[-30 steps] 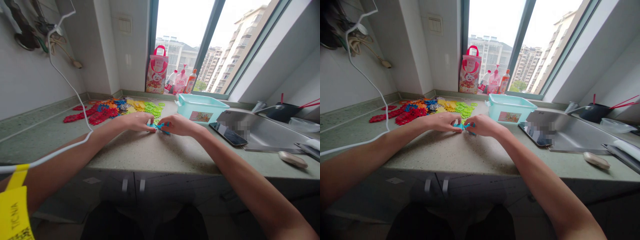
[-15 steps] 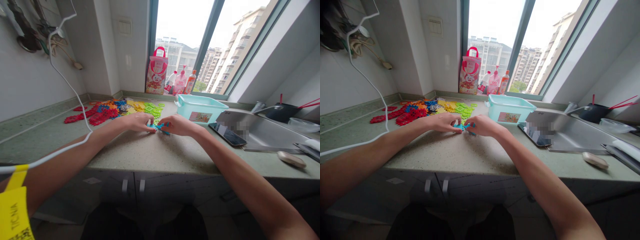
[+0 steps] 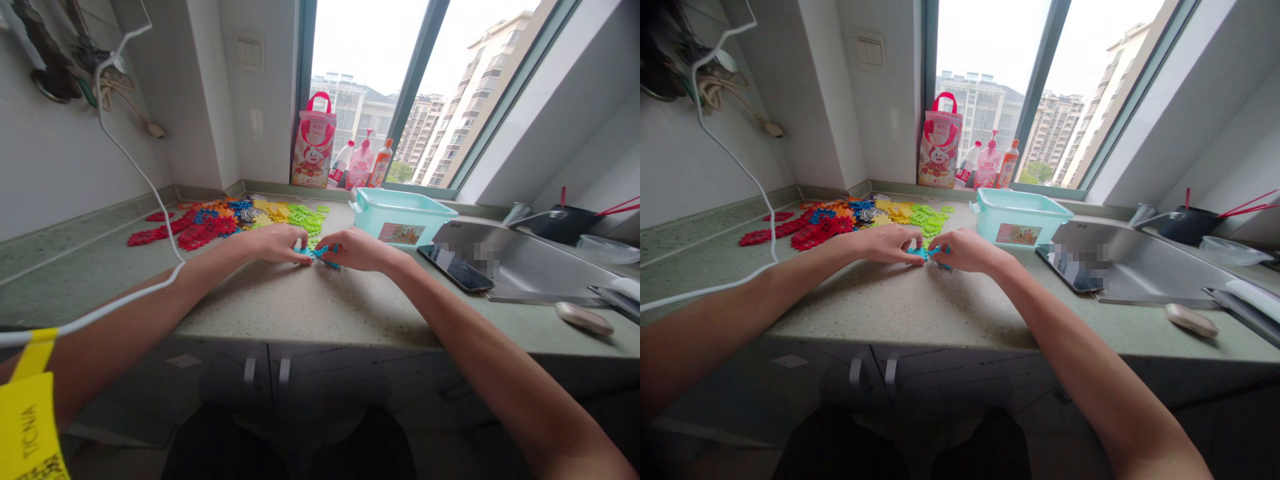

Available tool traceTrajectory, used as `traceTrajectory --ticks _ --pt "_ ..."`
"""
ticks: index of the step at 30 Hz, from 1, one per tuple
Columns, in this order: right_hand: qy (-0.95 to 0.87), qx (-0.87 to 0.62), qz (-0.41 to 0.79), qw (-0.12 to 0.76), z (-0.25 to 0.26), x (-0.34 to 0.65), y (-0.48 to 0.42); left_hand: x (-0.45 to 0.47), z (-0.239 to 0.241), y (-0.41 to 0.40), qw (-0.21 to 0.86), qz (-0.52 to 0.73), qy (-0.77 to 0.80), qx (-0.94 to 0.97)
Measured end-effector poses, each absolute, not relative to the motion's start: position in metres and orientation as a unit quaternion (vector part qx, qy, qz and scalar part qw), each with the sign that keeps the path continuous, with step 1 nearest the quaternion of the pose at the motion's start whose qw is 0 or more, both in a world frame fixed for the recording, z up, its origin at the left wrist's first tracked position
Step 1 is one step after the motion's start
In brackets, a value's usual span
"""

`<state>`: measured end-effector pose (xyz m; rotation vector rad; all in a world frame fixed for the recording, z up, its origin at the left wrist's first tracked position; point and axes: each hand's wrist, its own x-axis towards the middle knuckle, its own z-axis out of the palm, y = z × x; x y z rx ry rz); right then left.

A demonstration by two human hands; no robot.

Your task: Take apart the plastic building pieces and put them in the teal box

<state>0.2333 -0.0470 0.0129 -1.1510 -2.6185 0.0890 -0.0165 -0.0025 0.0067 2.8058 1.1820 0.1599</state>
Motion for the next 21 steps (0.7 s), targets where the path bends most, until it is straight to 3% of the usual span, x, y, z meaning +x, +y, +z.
traceTrajectory --ticks 21 --pt "-0.905 -0.395 0.032 0.152 0.0119 0.2338 -0.0451 -0.0170 0.0044 0.0003 0.042 0.059 0.379 0.923"
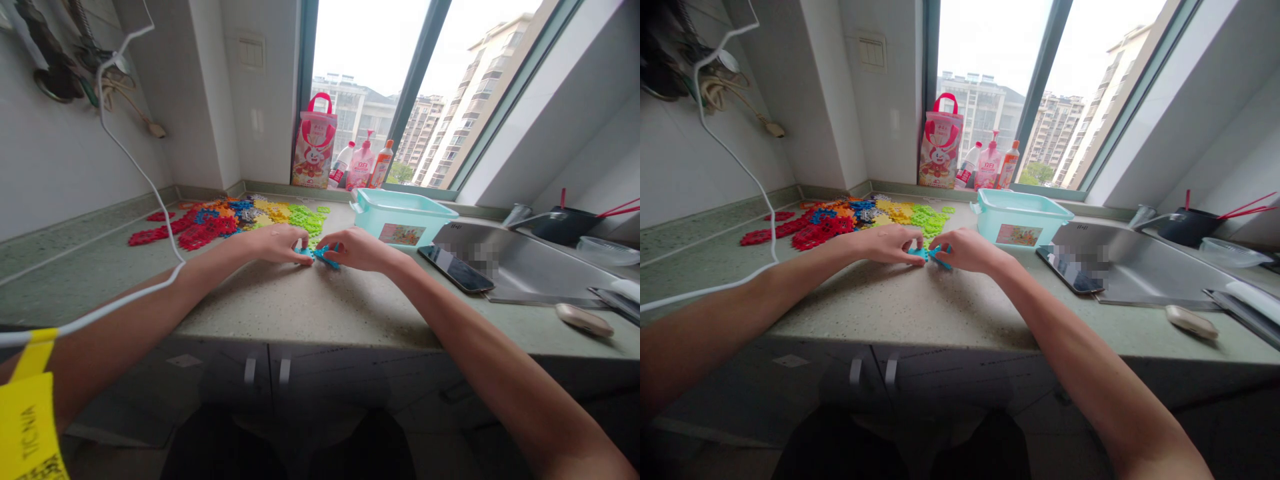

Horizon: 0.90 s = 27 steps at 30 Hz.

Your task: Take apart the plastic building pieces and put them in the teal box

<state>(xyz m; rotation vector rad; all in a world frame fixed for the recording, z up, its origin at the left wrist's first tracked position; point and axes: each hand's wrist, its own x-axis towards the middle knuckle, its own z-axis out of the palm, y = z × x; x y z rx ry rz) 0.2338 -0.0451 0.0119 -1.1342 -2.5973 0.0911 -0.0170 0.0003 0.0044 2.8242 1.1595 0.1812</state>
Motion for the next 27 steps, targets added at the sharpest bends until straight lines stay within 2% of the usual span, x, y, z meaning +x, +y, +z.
traceTrajectory --ticks 14,27 --pt "-0.873 -0.444 -0.037 0.197 0.0109 0.2376 -0.0404 -0.0167 0.0046 0.0000 0.046 0.059 0.382 0.921" --pt "-0.870 -0.439 -0.050 0.221 0.0137 0.2372 -0.0430 -0.0167 0.0045 0.0011 0.065 0.082 0.382 0.918"
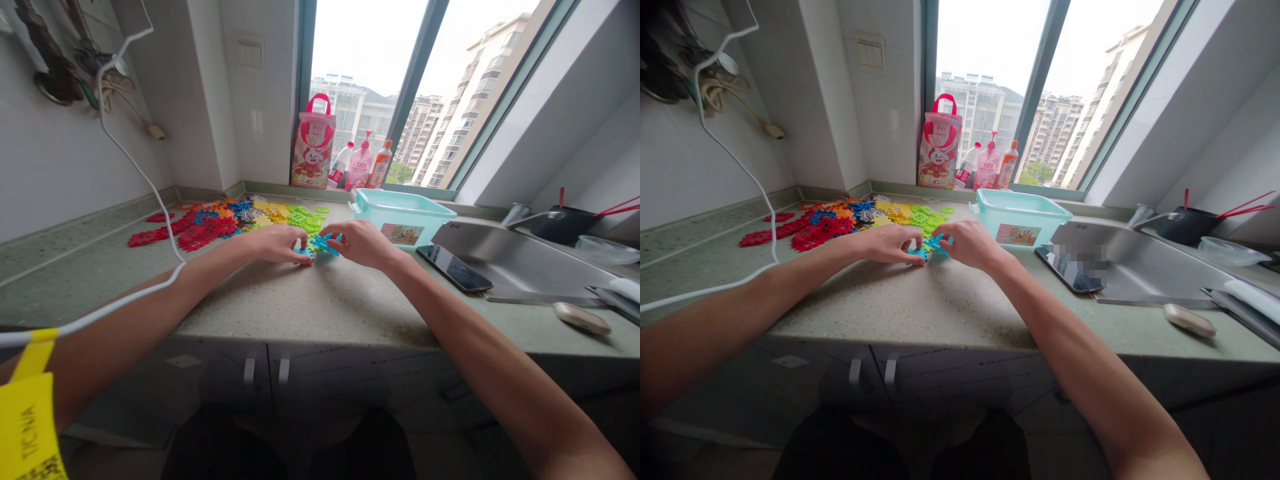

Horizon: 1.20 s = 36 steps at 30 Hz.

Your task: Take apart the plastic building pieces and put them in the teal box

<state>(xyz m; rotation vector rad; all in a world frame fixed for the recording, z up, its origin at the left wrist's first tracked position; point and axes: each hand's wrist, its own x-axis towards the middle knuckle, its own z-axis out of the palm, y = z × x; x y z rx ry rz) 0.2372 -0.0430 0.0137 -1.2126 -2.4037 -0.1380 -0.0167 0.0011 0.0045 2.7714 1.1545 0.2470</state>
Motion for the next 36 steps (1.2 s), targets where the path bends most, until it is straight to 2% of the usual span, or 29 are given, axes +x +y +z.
traceTrajectory --ticks 22,30,36 --pt "-0.869 -0.381 -0.075 0.306 0.018 0.239 -0.046 -0.012 0.004 -0.001 0.051 0.091 0.426 0.899" --pt "-0.876 -0.357 -0.037 0.323 0.018 0.237 -0.048 -0.004 0.000 -0.001 0.096 0.165 0.458 0.868" --pt "-0.881 -0.348 -0.028 0.319 0.018 0.236 -0.048 -0.001 -0.001 -0.006 0.191 0.210 0.480 0.830"
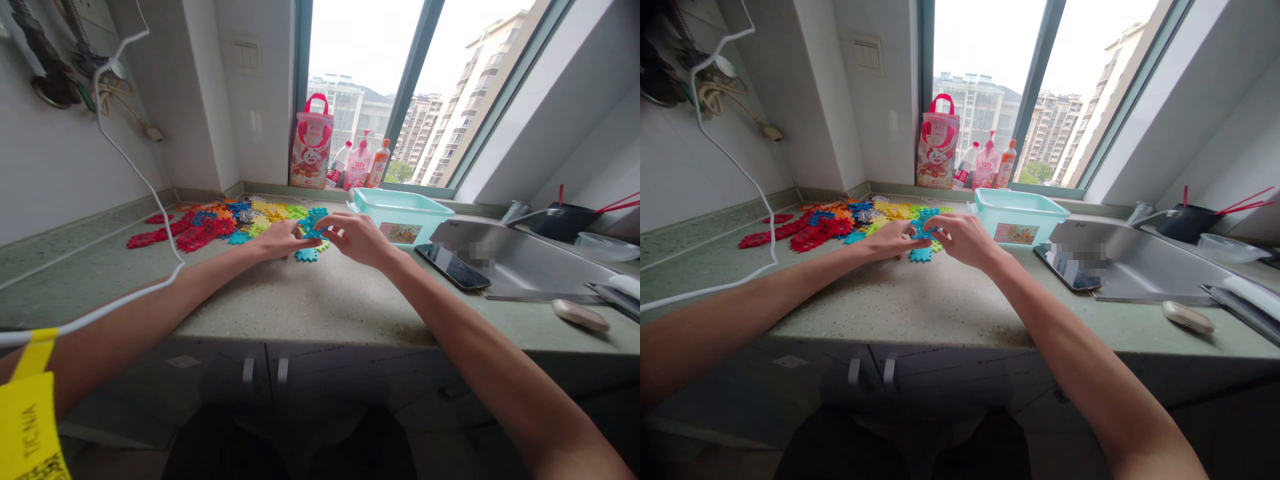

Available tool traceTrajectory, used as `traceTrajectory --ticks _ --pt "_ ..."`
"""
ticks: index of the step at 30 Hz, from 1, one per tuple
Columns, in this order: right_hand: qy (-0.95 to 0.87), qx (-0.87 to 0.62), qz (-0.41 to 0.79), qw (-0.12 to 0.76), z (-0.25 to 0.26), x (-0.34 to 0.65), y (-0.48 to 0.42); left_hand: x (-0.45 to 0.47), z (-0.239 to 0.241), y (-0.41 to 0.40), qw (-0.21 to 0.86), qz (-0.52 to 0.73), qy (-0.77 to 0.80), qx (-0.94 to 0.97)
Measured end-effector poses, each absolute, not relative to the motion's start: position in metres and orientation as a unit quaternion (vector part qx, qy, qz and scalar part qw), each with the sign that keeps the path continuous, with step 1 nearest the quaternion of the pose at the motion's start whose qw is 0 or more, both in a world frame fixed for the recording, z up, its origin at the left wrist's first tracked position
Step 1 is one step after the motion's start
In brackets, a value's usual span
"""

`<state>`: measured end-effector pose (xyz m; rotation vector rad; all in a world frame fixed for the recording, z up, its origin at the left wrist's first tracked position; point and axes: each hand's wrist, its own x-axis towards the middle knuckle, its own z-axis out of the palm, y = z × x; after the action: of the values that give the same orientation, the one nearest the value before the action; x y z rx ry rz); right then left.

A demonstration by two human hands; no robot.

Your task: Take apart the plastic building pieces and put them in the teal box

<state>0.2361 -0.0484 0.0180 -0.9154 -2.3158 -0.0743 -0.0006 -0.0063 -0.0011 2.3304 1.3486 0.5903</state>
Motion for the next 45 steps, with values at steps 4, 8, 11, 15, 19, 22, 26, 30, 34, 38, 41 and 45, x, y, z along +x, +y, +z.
traceTrajectory --ticks 4,8,11,15,19,22,26,30,34,38,41,45 --pt "-0.883 -0.339 -0.029 0.323 0.017 0.237 -0.047 -0.001 0.000 -0.009 0.237 0.242 0.447 0.828" --pt "-0.887 -0.342 -0.034 0.308 0.017 0.237 -0.047 -0.002 -0.001 -0.007 0.261 0.243 0.413 0.838" --pt "-0.891 -0.345 -0.034 0.293 0.016 0.237 -0.047 -0.003 -0.002 -0.006 0.249 0.232 0.416 0.843" --pt "-0.894 -0.343 -0.033 0.287 0.016 0.236 -0.046 -0.004 -0.001 -0.006 0.237 0.218 0.419 0.849" --pt "-0.895 -0.339 -0.027 0.289 0.016 0.235 -0.046 -0.005 -0.001 -0.006 0.241 0.208 0.408 0.856" --pt "-0.896 -0.339 -0.022 0.288 0.016 0.235 -0.047 -0.006 -0.003 -0.004 0.248 0.205 0.395 0.860" --pt "-0.899 -0.331 -0.018 0.286 0.015 0.236 -0.046 -0.006 -0.004 -0.002 0.251 0.204 0.382 0.866" --pt "-0.908 -0.323 -0.009 0.268 0.014 0.235 -0.045 -0.004 -0.007 0.001 0.226 0.197 0.380 0.875" --pt "-0.913 -0.338 0.010 0.226 0.013 0.234 -0.046 -0.003 -0.012 0.006 0.177 0.201 0.362 0.893" --pt "-0.916 -0.353 0.035 0.189 0.014 0.233 -0.047 -0.003 -0.014 0.007 0.166 0.182 0.335 0.909" --pt "-0.916 -0.357 0.039 0.180 0.015 0.234 -0.047 -0.002 -0.011 0.006 0.156 0.175 0.333 0.914" --pt "-0.917 -0.355 0.035 0.177 0.015 0.234 -0.046 -0.002 -0.009 0.004 0.135 0.162 0.332 0.920"
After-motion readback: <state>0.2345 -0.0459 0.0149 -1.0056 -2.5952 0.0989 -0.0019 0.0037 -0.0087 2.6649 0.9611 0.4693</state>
